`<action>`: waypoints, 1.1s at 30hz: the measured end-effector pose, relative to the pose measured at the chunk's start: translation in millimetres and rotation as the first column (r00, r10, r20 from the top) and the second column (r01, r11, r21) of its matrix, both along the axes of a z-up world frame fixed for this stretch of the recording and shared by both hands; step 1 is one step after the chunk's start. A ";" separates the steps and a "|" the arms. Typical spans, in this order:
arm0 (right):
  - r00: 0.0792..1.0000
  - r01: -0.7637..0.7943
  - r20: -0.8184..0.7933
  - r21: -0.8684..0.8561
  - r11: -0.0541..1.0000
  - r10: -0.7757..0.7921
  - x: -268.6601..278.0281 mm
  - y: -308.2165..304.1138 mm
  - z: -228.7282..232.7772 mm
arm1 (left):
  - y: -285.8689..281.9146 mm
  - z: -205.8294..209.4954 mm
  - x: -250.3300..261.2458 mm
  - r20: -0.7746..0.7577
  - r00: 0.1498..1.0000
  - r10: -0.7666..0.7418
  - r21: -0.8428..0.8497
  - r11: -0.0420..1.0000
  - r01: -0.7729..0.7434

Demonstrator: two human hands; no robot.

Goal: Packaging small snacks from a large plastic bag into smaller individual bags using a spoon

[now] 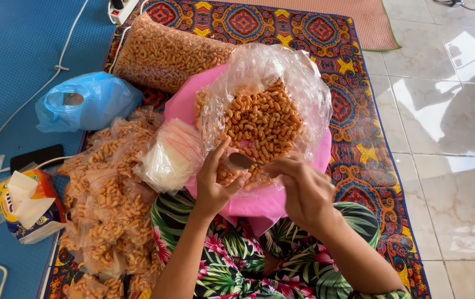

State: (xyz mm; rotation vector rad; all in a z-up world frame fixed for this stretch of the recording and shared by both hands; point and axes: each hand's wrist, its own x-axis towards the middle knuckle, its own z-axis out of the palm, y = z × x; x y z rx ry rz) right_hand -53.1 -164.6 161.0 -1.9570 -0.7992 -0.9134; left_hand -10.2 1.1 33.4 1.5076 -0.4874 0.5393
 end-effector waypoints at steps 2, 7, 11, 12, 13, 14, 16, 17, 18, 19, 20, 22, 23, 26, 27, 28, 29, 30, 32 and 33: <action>0.998 0.056 0.002 0.023 0.998 -0.056 -5.0 -0.1 3.0 | -0.8 -17.8 2.4 0.006 1.000 0.003 0.012 1.000 -0.004; 0.949 0.235 0.141 0.274 0.933 -0.281 -19.1 -31.4 1.5 | 3.1 4.0 -1.1 0.017 1.000 0.004 0.002 1.000 -0.004; 0.988 0.155 -0.122 0.638 0.754 -0.100 -43.8 -33.3 5.4 | 3.5 21.3 -4.9 0.031 0.999 -0.042 0.164 0.986 0.036; 0.990 0.079 -0.138 0.712 0.698 0.028 -46.7 -32.2 6.0 | 1.1 24.1 -5.3 0.064 0.997 -0.031 0.180 0.984 0.019; 0.990 0.084 -0.141 0.712 0.697 0.025 -50.2 -31.8 -0.4 | -4.0 28.2 -8.8 0.061 0.998 -0.035 0.180 0.983 0.023; 0.942 0.200 -0.333 0.462 0.864 -0.040 -53.9 -31.3 -6.9 | -8.9 32.2 -12.5 0.110 0.993 -0.029 0.200 0.980 0.006; 0.859 0.259 -0.488 0.161 0.952 -0.151 -53.1 -23.6 -9.4 | -16.7 43.2 -23.3 0.162 0.987 -0.021 0.221 0.975 -0.016; 0.838 0.226 -0.520 0.060 0.972 -0.163 -49.0 -16.4 -5.2 | -19.7 50.5 -30.1 0.128 0.992 -0.012 0.262 0.965 -0.022; 0.816 0.187 -0.549 -0.041 0.981 -0.179 -45.0 -9.2 -0.8 | -22.8 57.9 -37.1 0.094 0.996 -0.001 0.302 0.953 -0.028; 0.818 0.186 -0.548 -0.039 0.982 -0.177 -41.6 -8.9 -2.4 | -25.7 58.6 -37.9 0.097 0.995 0.001 0.304 0.952 -0.030; 0.840 0.167 -0.514 -0.058 0.984 -0.173 -38.0 -8.6 -4.1 | -28.5 59.1 -38.6 0.114 0.993 0.020 0.293 0.955 -0.053; 0.857 0.150 -0.487 -0.077 0.986 -0.169 -30.3 -11.9 -13.2 | -33.1 47.6 -32.4 0.122 0.992 0.038 0.284 0.956 -0.072; 0.880 0.175 -0.431 -0.097 0.980 -0.200 -23.8 -16.2 -20.3 | -35.5 36.2 -22.5 0.091 0.996 -0.005 0.208 0.978 -0.014; 0.897 0.215 -0.360 -0.157 0.964 -0.258 -12.1 -30.0 -22.4 | -25.3 48.7 -8.7 -0.166 0.969 -0.182 0.129 0.970 0.204; 0.898 0.223 -0.338 -0.199 0.954 -0.281 -5.4 -34.8 -18.7 | -18.9 61.9 -3.1 -0.377 0.878 -0.294 0.092 0.932 0.351; 0.902 0.223 -0.329 -0.198 0.955 -0.278 -0.3 -40.7 -18.7 | -19.9 56.9 5.2 -0.368 0.883 -0.292 0.096 0.933 0.348; 0.909 0.208 -0.316 -0.220 0.953 -0.271 1.6 -46.1 -19.9 | -20.3 50.6 10.3 -0.339 0.896 -0.287 -0.001 0.952 0.305; 0.916 0.194 -0.303 -0.242 0.951 -0.264 3.9 -51.6 -21.6 | -20.9 43.9 15.7 -0.309 0.909 -0.279 -0.099 0.960 0.261; 0.919 0.175 -0.309 -0.234 0.956 -0.243 1.8 -55.1 -15.0 | -22.3 49.1 21.1 -0.327 0.900 -0.290 -0.111 0.957 0.268; 0.925 0.157 -0.307 -0.225 0.962 -0.223 2.4 -57.4 -10.6 | -23.8 53.0 26.2 -0.335 0.893 -0.301 -0.121 0.954 0.276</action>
